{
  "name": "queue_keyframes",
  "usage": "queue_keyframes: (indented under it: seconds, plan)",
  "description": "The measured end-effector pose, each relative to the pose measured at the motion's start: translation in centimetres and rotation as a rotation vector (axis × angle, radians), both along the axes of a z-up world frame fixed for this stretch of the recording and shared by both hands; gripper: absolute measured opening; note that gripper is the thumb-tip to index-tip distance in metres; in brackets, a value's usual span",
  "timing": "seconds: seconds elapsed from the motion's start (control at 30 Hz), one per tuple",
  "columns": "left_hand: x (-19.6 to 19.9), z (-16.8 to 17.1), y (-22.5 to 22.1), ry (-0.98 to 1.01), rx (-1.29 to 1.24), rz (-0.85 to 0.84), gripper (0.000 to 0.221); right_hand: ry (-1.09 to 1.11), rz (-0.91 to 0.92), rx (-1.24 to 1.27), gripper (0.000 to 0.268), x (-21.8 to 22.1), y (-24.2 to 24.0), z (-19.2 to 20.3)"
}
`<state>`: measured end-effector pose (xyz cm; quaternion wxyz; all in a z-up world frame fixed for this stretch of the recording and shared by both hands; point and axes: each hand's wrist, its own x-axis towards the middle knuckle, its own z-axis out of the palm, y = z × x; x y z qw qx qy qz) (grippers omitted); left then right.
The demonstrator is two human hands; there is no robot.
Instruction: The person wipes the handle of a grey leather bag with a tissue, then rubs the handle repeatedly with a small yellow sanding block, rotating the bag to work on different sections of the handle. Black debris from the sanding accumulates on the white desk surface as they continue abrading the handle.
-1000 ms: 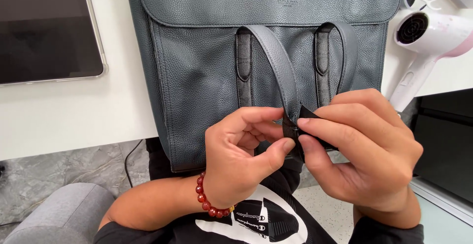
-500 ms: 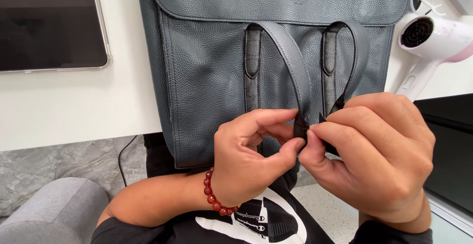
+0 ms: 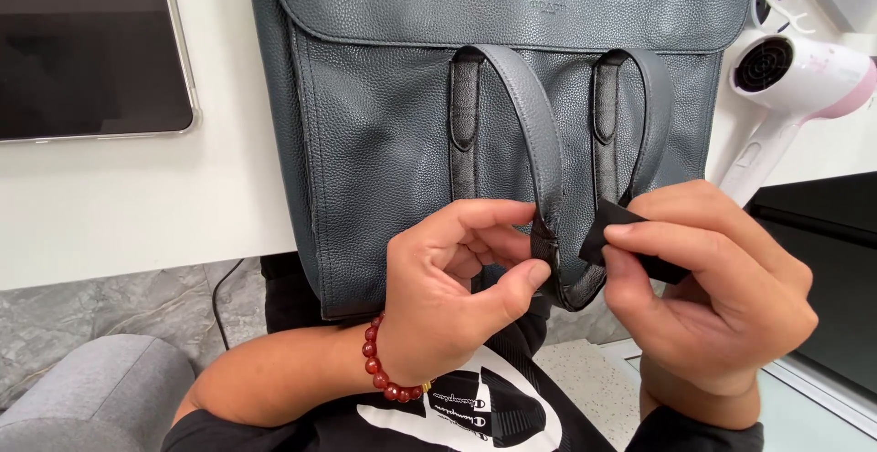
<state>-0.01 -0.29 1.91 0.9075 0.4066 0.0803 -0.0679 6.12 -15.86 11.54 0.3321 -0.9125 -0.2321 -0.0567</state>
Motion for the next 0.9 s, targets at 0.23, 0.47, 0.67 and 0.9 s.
queue_keyframes:
  seconds: [0.23,0.47,0.67,0.9]
  plan:
    - [0.0,-0.6,0.0,0.022,-0.128,-0.022,0.040,-0.028,0.013,0.061,0.023,-0.3,-0.1,-0.3]
    - [0.0,-0.7,0.1,0.027,-0.214,-0.046,0.039,-0.205,0.284,-0.043,0.020,0.6,1.2,0.1]
    - [0.1,-0.5,0.1,0.012,-0.168,-0.048,0.039,-0.284,0.305,-0.208,0.021,0.2,0.9,0.1]
    - [-0.4,-1.0,0.0,-0.008,-0.052,-0.007,0.041,-0.318,0.168,-0.235,0.022,-0.8,0.0,-0.4]
